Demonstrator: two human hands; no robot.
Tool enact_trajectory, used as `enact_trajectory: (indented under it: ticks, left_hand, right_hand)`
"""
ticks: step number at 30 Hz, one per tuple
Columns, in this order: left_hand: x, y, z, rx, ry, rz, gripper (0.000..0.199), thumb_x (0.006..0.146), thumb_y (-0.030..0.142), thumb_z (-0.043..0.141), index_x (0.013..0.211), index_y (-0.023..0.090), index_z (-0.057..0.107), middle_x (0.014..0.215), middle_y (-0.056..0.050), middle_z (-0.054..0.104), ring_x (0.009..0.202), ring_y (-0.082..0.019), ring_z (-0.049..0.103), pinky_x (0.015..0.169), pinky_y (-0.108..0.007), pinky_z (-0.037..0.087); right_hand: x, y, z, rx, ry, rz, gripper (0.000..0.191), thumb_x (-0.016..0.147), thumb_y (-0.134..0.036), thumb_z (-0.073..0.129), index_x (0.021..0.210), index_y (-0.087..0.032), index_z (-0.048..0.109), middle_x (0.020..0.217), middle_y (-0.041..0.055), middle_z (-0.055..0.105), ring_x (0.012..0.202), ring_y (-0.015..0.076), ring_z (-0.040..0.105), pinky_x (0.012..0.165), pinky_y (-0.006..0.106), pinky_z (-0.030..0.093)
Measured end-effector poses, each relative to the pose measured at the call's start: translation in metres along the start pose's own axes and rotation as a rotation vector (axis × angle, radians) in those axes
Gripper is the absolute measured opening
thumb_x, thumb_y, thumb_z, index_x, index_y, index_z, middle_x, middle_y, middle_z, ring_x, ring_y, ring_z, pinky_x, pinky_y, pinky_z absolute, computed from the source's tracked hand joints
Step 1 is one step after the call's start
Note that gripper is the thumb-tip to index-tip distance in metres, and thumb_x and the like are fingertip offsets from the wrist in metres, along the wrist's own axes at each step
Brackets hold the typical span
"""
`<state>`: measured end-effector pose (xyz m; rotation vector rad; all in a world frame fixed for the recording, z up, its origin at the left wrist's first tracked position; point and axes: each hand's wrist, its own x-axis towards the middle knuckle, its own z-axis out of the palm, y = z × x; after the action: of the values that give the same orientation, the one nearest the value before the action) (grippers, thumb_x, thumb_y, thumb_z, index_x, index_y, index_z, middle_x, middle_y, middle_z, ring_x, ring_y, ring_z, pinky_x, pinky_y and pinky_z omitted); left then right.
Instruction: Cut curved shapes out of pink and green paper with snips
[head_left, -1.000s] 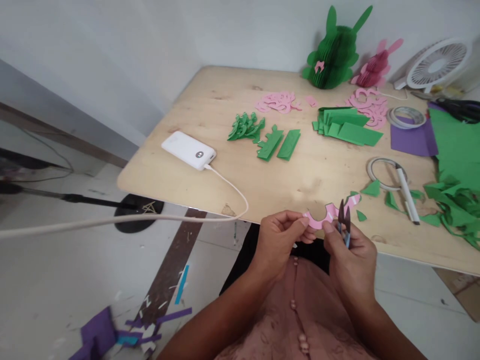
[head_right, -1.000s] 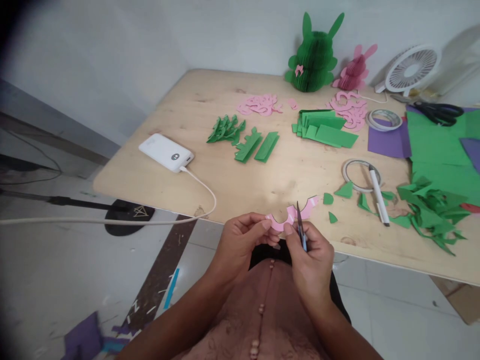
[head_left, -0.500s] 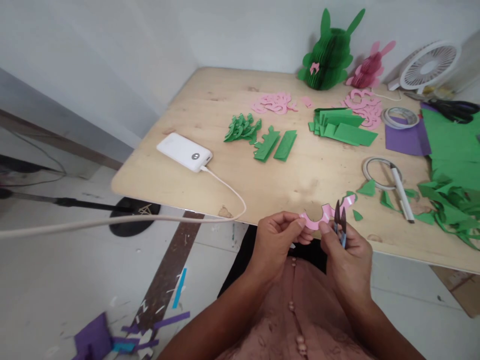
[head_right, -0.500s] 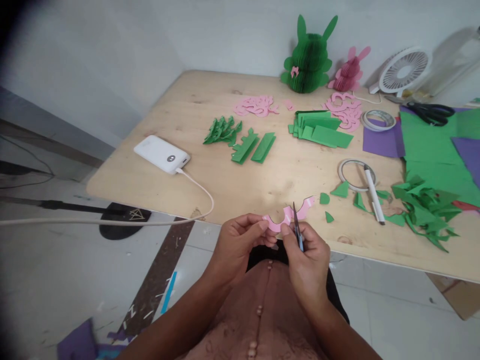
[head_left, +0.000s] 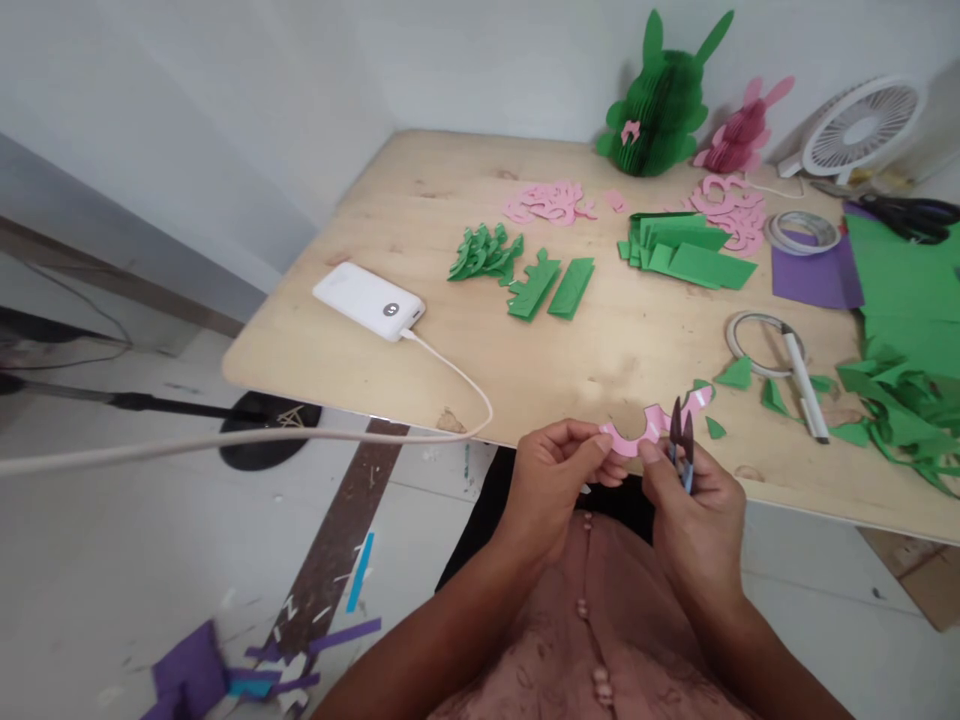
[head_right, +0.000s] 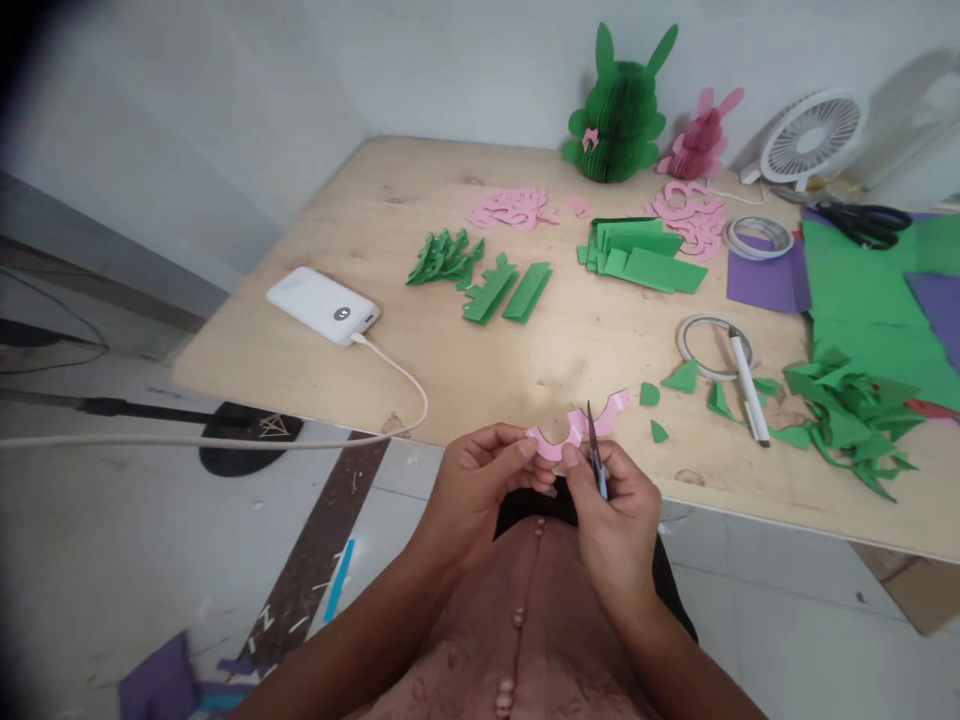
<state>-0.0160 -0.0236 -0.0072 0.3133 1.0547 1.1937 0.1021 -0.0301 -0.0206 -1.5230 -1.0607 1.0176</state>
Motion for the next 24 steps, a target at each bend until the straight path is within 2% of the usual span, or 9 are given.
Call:
enact_trajectory:
  ticks: [17, 24]
  left_hand:
    - [-0.0012, -0.0035, 0.0013, -0.024, -0.034, -0.035, 0.013, 0.066, 0.021, 0.074, 0.066, 0.012, 0.065, 0.061, -0.004, 0.069, 0.054, -0.011, 0.062, 0.060, -0.024, 0.052]
    - [0.0004, -0.0008, -0.0029, -0.037, -0.076, -0.011, 0.013, 0.067, 0.021, 0.074, 0.067, 0.012, 0.065, 0.060, -0.003, 0.068, 0.053, -0.011, 0.061, 0.059, -0.024, 0.051]
  right_hand:
    - [-0.0005, 0.0004, -0.0003, 0.007, -0.011, 0.001, 0.020, 0.078, -0.034, 0.068, 0.069, -0.018, 0.060, 0.055, -0.0052, 0.048, 0.050, 0.0090, 0.042, 0.047, 0.022, 0.032]
    - [-0.0020, 0.0008, -0.0058, 0.010, -0.098, -0.014, 0.021, 0.078, -0.039, 0.066, 0.075, -0.017, 0.064, 0.057, -0.0034, 0.047, 0.050, 0.0106, 0.041, 0.046, 0.024, 0.032]
